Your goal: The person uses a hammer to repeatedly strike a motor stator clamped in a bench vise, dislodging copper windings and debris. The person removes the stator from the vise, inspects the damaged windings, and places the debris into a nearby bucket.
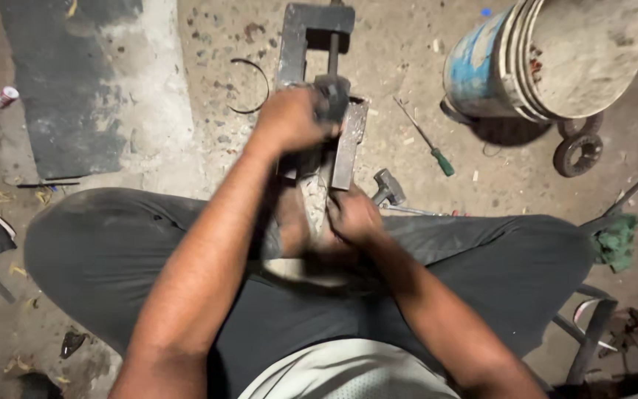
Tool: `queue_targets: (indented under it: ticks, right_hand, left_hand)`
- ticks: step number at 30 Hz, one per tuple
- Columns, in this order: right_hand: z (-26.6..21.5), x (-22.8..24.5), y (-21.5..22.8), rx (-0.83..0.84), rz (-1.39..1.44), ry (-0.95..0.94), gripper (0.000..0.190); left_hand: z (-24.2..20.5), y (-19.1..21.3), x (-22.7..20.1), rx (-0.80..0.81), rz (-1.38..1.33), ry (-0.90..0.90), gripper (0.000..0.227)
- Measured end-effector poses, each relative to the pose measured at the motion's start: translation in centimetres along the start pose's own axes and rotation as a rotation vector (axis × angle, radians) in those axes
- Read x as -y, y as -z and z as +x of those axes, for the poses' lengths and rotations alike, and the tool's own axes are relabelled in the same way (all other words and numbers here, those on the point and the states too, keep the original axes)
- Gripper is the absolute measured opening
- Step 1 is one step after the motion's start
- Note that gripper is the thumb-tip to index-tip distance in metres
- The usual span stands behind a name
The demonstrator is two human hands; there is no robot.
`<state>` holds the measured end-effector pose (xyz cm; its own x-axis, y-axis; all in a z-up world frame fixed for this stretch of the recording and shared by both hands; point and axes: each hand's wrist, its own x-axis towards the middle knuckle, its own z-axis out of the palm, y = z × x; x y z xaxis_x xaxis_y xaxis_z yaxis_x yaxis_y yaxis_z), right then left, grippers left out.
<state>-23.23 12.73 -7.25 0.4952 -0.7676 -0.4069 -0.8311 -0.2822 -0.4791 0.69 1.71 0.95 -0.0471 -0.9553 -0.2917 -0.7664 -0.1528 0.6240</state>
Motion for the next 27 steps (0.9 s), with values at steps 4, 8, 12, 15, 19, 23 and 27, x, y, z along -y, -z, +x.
queue_targets:
  ticks: [4,8,12,15,19,23,27]
  right_hand:
    - [4.4,1.9,0.2,-0.275,-0.019,0.308,0.050]
    - [9.9,2.4,-1.4,-0.379,-0.321,0.270,0.060]
    - [13.2,1.8,-3.8,-0.572,-0.546,0.159,0.062]
    - [13.6,0.4,-5.7,-0.405,-0.530,0.066,0.043]
    - [13.4,-1.4,-7.1,-0.411,-0.477,0.129,0.026]
    - [10.9,-3.0,-5.2,-0.192,-0.206,0.268,0.023]
    - [5.7,-5.4,1.3,0.202,0.212,0.282,0.024]
  left_hand:
    - [0.4,3.2,0.4,-0.106,-0.271,0.092,0.047]
    - [-0.4,3.4,1.2,-0.249,-0.278,0.192,0.056]
    - [-0.9,3.0,2.0,-0.280,-0.652,0.326,0.033]
    - [-1.1,2.6,2.0,-0.377,-0.969,0.278,0.022]
    - [-0.3,2.1,2.0,-0.446,-0.907,0.246,0.032]
    - [0.8,0.9,2.2,-0.498,-1.012,0.250,0.041]
    - [0.9,1.4,2.4,-0.483,-1.041,0.282,0.039]
